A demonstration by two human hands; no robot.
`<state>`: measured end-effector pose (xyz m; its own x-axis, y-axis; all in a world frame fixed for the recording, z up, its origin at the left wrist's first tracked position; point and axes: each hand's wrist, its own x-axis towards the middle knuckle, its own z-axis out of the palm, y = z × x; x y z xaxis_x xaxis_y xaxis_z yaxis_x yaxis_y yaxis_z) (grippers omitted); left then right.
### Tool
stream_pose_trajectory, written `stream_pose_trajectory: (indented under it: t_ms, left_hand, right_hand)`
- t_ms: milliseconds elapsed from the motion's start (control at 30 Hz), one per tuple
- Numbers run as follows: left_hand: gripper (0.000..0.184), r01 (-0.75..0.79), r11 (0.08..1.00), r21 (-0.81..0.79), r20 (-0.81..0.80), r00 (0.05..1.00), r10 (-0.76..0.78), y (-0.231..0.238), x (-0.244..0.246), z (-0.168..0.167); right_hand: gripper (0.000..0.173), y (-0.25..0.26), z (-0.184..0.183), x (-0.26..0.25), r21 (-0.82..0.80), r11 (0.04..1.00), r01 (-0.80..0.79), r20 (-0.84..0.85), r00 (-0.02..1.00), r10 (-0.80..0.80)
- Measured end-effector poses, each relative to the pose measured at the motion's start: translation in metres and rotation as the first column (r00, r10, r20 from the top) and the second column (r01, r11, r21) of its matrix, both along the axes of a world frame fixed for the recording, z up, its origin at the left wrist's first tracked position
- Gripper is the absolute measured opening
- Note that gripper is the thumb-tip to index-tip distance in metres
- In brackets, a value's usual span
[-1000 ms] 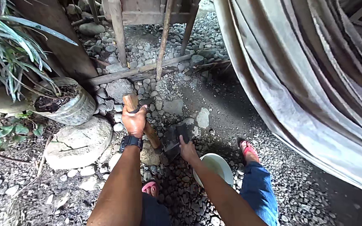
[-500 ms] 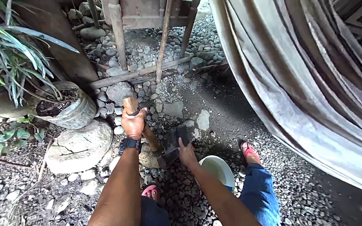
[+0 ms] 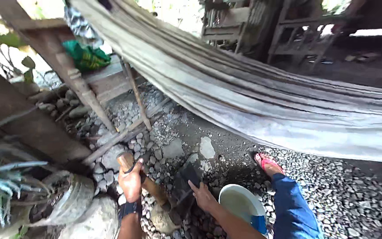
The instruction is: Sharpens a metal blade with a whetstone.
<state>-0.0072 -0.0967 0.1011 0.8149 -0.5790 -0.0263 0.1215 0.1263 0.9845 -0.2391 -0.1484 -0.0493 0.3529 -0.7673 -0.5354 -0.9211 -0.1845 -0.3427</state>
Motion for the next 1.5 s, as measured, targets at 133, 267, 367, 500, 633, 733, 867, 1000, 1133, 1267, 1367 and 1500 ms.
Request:
stream_pose_trajectory:
  t_ms: [133,267,367,500,633,733,867,1000,1133,1267,1367,1500]
  left_hand:
    - [0.031,0.010,0.999,-0.050,-0.015,1.000,-0.011,-0.003,-0.009,0.006]
    - [0.028,0.018,0.997,-0.076,0.028,0.999,-0.016,-0.007,-0.014,0.010]
    - [0.028,-0.039,0.997,-0.065,0.044,0.998,0.042,-0.006,-0.006,0.000]
    - [0.041,-0.135,0.988,0.079,0.090,0.988,0.128,0.000,0.001,-0.011]
    - [0.039,-0.159,0.983,0.097,0.084,0.985,0.151,0.008,0.016,-0.030]
    - [0.035,-0.141,0.988,0.063,0.068,0.988,0.137,0.013,0.018,-0.032]
    - [0.038,-0.100,0.986,0.130,0.096,0.991,0.088,0.015,0.010,-0.026]
    - [0.047,0.120,0.903,0.412,0.187,0.959,-0.213,0.015,-0.004,-0.045]
    - [0.044,0.145,0.910,0.389,0.190,0.954,-0.233,0.009,0.003,-0.036]
    - [0.035,0.127,0.953,0.276,0.110,0.980,-0.163,0.008,0.004,-0.022]
    - [0.029,0.106,0.975,0.197,0.047,0.992,-0.118,0.005,0.003,-0.012]
    - [0.027,0.069,0.990,0.121,0.036,0.997,-0.074,0.008,0.007,-0.004]
  right_hand:
    - [0.065,-0.001,-0.008,-0.003,0.026,0.998,0.063,0.080,0.995,-0.065]
    - [0.068,-0.010,-0.008,0.001,0.027,0.993,0.115,0.108,0.987,-0.118]
    - [0.068,-0.012,-0.008,0.007,0.025,0.992,0.120,0.081,0.989,-0.122]
    - [0.067,0.035,-0.003,0.003,0.050,0.999,-0.010,0.106,0.994,0.005]
    - [0.064,0.055,-0.024,-0.003,-0.014,0.987,-0.162,0.115,0.980,0.162]
    - [0.068,0.017,-0.019,0.018,-0.011,1.000,-0.019,0.069,0.997,0.019]
    - [0.068,0.024,-0.002,0.029,0.031,0.999,0.017,-0.026,1.000,-0.016]
    - [0.066,0.091,-0.031,-0.012,0.119,0.955,-0.273,-0.001,0.962,0.275]
    - [0.063,0.071,0.003,-0.012,0.090,0.981,-0.174,0.140,0.977,0.161]
    - [0.054,0.019,0.057,-0.013,0.328,0.938,0.109,0.509,0.817,-0.272]
    - [0.051,0.007,0.065,-0.037,0.623,0.755,0.204,0.620,0.461,-0.635]
    - [0.071,0.013,0.072,-0.087,0.682,0.722,0.119,0.627,0.415,-0.660]
